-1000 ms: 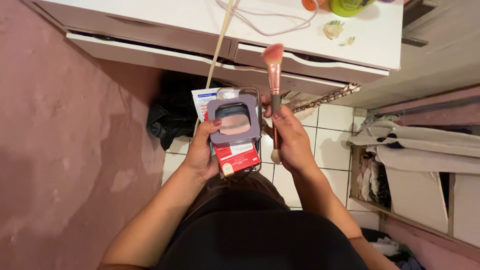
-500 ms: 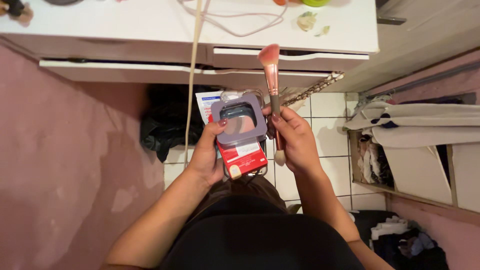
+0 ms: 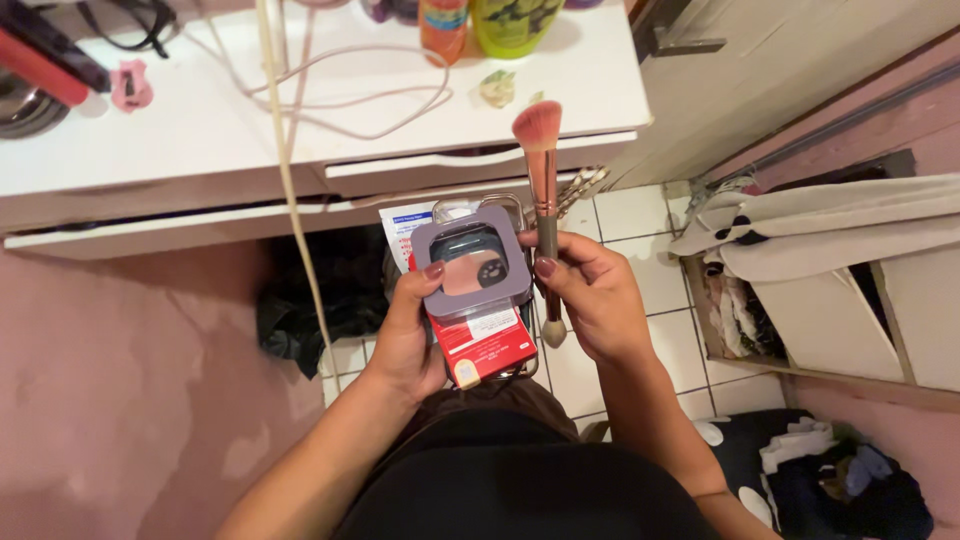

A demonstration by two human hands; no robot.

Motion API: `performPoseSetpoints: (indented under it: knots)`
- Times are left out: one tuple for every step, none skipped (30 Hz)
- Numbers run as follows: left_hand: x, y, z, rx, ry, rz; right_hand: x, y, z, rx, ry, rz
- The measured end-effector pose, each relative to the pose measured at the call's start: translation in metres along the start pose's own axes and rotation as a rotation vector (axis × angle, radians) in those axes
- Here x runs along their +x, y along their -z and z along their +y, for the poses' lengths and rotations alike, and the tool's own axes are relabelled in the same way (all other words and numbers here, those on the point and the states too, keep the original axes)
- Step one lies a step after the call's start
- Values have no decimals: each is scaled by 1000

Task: The person picks up a makeup brush and a small container, puts them on a dresser, and then takes various items like glasses, makeup palettes, and small boxes from drawers and the floor to organize them on the surface.

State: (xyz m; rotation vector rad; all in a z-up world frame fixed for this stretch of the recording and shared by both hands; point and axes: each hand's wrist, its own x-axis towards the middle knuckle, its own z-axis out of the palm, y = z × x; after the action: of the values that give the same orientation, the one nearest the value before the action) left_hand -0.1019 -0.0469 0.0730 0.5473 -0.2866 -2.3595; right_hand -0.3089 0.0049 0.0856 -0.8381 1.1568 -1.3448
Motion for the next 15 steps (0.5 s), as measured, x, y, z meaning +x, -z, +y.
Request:
performPoseSetpoints:
  knots:
    - [6, -6, -2, 3, -1, -4, 3, 6, -5, 0, 5, 0]
    - [11, -11, -4, 9, -21, -13, 6, 13, -9, 10, -2, 5]
    - [16, -15, -6, 16, -41, -23, 9, 19, -12, 21, -9, 10]
    - [22, -19, -10, 12, -43, -23, 12, 26, -16, 17, -11, 8]
    - [27, -22, -12, 14, -55, -25, 15, 31, -18, 0, 20, 12]
    - [31, -23, -15, 14, -70, -23, 19, 36, -20, -18, 48, 12]
    - [36, -25, -18, 9, -76, -20, 23, 42, -22, -21, 43, 6]
    - [41, -26, -20, 15, -87, -24, 26, 47, -25, -23, 50, -10]
    - [45, -27, -23, 22, -98, -28, 29, 52, -26, -24, 57, -26]
    - [50, -28, -25, 17, -105, -26, 32, 56, -28, -27, 53, -34]
    - [53, -29, -26, 25, -110, -22, 35, 59, -29, -27, 51, -50]
    - [57, -32, -28, 33, -114, -21, 37, 64, -31, -27, 52, -65]
    - [60, -35, -30, 30, -121, -20, 39, 68, -34, -31, 51, -72]
    - [62, -38, -31, 29, -117, -22, 40, 71, -37, -34, 72, -84]
    - [64, -42, -33, 28, -113, -23, 41, 75, -39, -38, 93, -96]
